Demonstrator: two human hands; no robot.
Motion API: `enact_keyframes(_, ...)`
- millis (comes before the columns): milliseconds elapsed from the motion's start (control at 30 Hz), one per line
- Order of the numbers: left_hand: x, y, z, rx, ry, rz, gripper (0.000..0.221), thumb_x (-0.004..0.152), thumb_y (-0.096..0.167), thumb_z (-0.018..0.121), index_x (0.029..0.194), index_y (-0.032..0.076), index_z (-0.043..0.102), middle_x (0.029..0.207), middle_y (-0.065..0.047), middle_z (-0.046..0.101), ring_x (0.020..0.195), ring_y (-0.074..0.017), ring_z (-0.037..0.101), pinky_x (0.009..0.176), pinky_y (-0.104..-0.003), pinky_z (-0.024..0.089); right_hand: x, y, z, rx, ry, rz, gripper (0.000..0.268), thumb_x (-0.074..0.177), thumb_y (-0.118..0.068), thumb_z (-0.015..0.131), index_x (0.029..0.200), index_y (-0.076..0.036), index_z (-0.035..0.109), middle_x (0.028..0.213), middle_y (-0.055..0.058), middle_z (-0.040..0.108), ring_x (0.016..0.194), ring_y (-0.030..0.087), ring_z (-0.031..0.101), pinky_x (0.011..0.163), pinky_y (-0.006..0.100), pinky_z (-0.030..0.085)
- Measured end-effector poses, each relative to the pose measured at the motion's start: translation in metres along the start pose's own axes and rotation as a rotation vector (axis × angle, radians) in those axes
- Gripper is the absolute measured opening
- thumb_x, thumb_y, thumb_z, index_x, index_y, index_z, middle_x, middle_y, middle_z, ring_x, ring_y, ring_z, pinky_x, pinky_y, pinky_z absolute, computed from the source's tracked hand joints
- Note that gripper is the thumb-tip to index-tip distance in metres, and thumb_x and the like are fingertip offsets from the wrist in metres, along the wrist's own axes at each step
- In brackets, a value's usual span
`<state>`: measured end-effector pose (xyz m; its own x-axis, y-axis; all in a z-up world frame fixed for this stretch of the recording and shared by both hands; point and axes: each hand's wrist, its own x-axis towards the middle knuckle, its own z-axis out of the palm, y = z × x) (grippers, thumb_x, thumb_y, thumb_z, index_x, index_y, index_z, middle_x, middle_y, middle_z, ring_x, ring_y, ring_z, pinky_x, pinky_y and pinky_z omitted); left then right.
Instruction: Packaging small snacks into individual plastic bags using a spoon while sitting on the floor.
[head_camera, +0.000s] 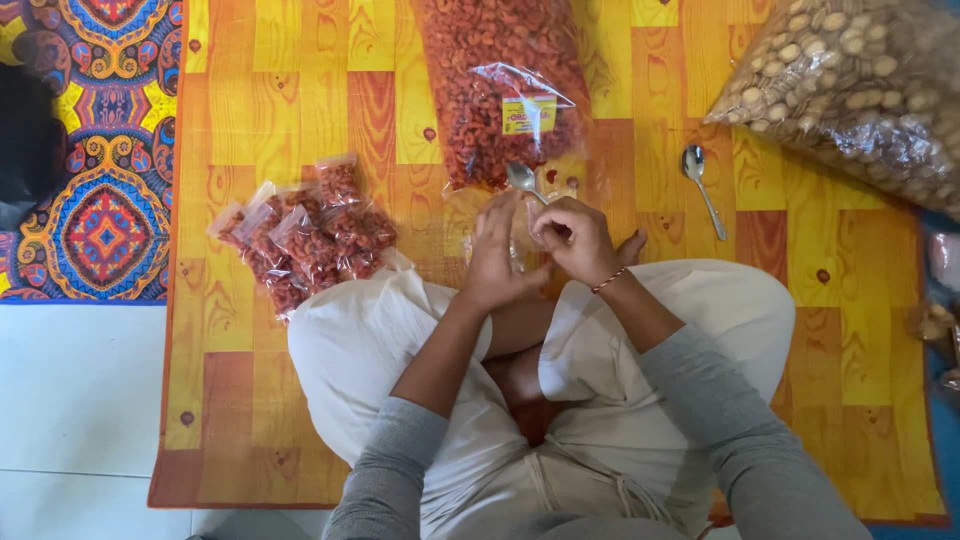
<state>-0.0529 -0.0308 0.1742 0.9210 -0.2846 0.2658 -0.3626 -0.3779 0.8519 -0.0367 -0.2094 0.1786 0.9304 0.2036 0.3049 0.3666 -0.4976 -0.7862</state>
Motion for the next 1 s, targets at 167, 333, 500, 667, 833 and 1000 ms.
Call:
enact_keyframes(167, -0.006, -0.03, 0.025, 0.215, -0.008, 0.012, 0.085, 0.07, 0.025, 0.084, 0.146, 0.008, 0.05, 0.127, -0.013, 0.06, 0.132, -0.034, 0.049, 0.116, -0.067, 0.029, -0.006, 0.026, 0.006, -0.037, -0.048, -0.037, 0.011, 0.079, -0.006, 0.078, 0.085, -0.015, 0.078, 0.091, 0.007, 0.072, 0.084, 0.031, 0.071, 0.075, 0.039, 0.057)
enact_keyframes(333, -0.007, -0.046, 0.031, 0.321, 0.032, 0.107, 0.072, 0.067, 0.023, 0.086, 0.134, 0.011, 0.06, 0.116, -0.006, 0.065, 0.124, -0.0262, 0.057, 0.117, -0.059, 0.034, -0.004, 0.016, 0.001, -0.142, -0.066, -0.006, 0.026, 0.073, -0.019, 0.085, 0.096, -0.008, 0.078, 0.098, 0.015, 0.069, 0.089, 0.038, 0.07, 0.078, 0.047, 0.058)
enact_keyframes(500, -0.001, -0.047, 0.023, 0.261, 0.123, 0.137, 0.041, 0.081, 0.027, 0.082, 0.117, 0.012, 0.069, 0.105, -0.003, 0.072, 0.108, -0.023, 0.065, 0.107, -0.046, 0.044, -0.002, 0.012, -0.003, -0.045, -0.06, -0.106, 0.013, 0.088, -0.017, 0.078, 0.095, -0.008, 0.078, 0.109, 0.014, 0.071, 0.1, 0.039, 0.07, 0.087, 0.047, 0.056)
enact_keyframes(667, 0.012, -0.026, -0.01, 0.032, 0.296, 0.047, 0.05, 0.074, 0.022, 0.093, 0.112, 0.002, 0.067, 0.102, -0.017, 0.072, 0.102, -0.0362, 0.07, 0.098, -0.05, 0.051, 0.01, 0.076, -0.011, -0.072, 0.046, 0.139, 0.01, 0.09, -0.014, 0.08, 0.1, -0.013, 0.08, 0.097, 0.014, 0.071, 0.096, 0.037, 0.07, 0.083, 0.044, 0.057)
enact_keyframes(833, 0.015, -0.015, -0.033, -0.084, 0.411, -0.012, 0.048, 0.078, 0.014, 0.092, 0.114, -0.003, 0.066, 0.101, -0.021, 0.072, 0.099, -0.0379, 0.07, 0.099, -0.051, 0.051, 0.006, 0.11, 0.009, -0.533, -0.275, 0.594, 0.016, 0.083, -0.033, 0.072, 0.091, -0.024, 0.083, 0.087, 0.009, 0.078, 0.09, 0.038, 0.075, 0.08, 0.048, 0.062)
enact_keyframes(1000, 0.015, -0.024, -0.038, -0.089, 0.528, -0.046, 0.056, 0.068, 0.018, 0.099, 0.112, -0.001, 0.07, 0.097, -0.021, 0.074, 0.098, -0.0386, 0.073, 0.093, -0.048, 0.054, 0.012, 0.109, 0.027, -0.741, -0.456, 0.596, 0.031, 0.085, -0.037, 0.073, 0.101, -0.013, 0.082, 0.097, 0.017, 0.077, 0.099, 0.038, 0.075, 0.085, 0.049, 0.062)
